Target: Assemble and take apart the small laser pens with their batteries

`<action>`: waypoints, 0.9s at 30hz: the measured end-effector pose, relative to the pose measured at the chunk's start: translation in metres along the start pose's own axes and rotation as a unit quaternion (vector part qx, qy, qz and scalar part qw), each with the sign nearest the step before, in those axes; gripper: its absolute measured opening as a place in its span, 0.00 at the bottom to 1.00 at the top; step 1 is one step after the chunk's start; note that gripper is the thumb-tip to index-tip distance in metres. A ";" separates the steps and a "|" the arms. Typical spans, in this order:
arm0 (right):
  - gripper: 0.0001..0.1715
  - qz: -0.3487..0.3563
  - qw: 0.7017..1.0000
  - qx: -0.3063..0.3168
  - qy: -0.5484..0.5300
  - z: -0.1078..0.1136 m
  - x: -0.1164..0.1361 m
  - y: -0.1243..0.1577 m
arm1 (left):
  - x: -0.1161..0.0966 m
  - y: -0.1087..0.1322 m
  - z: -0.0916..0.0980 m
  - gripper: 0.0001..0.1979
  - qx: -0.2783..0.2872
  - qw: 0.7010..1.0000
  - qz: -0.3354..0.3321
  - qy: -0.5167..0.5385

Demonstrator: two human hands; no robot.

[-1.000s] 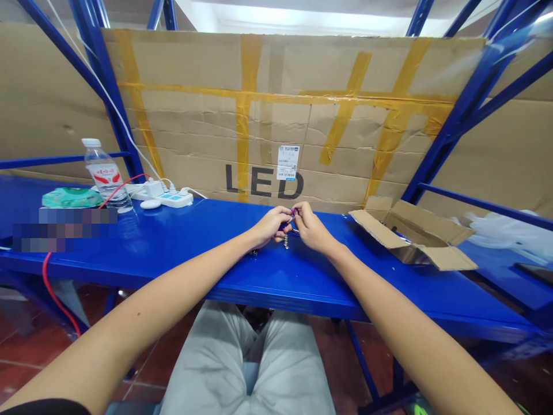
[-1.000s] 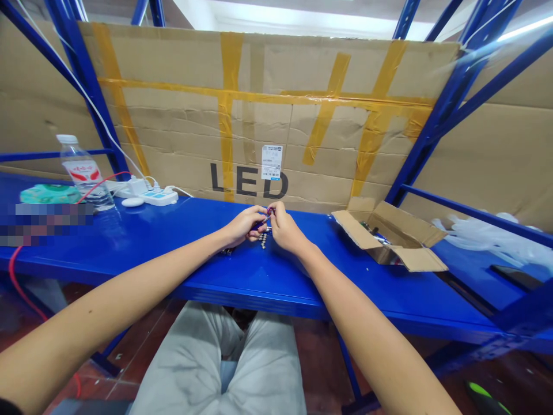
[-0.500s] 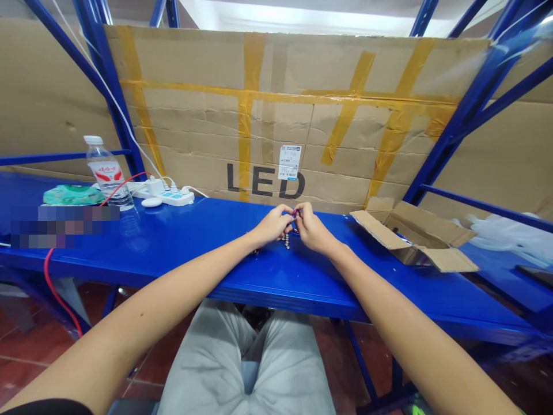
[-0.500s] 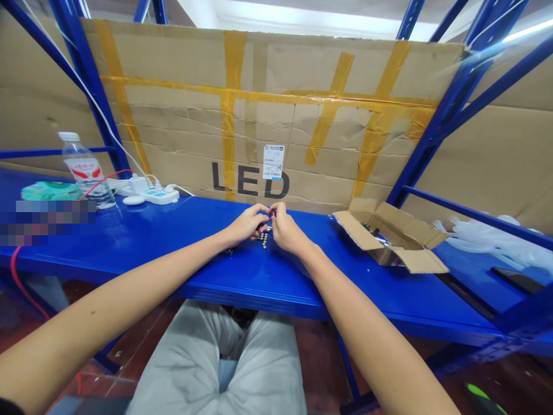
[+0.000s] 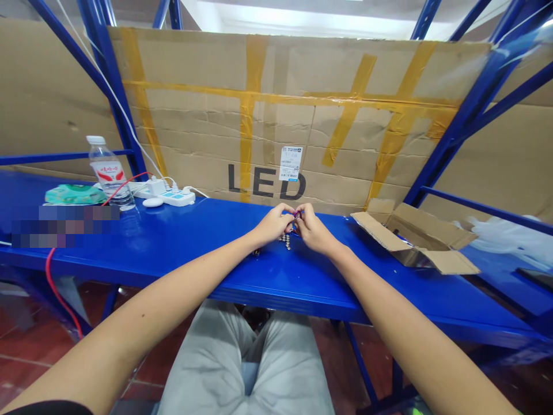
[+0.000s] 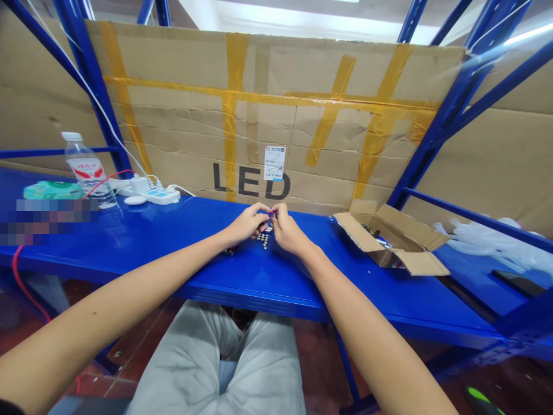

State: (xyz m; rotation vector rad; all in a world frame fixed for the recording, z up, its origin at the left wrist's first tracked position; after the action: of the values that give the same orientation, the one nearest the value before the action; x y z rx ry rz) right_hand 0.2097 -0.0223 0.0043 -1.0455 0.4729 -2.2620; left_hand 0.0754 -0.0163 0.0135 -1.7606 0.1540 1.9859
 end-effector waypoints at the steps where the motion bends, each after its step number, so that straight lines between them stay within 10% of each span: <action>1: 0.04 -0.001 1.000 -0.001 0.001 0.000 0.000 0.000 | -0.001 0.000 0.001 0.04 -0.003 1.000 0.000 0.000; 27: 0.16 -0.092 0.992 0.084 -0.027 0.011 -0.004 0.005 | -0.003 -0.004 0.024 0.13 -0.059 0.998 -0.028 -0.014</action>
State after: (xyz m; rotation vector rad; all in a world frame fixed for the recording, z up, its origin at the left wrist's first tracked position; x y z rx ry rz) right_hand 0.2218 -0.0248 0.0061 -1.0988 0.1654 -2.3781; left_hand 0.0562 -0.0039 0.0208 -1.7887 -0.0228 2.0153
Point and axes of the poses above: each hand's wrist, its own y-axis away from the middle knuckle, its own z-axis out of the back of the hand, x = y × z, the point moved 3 cm from there along -y, towards the middle knuckle
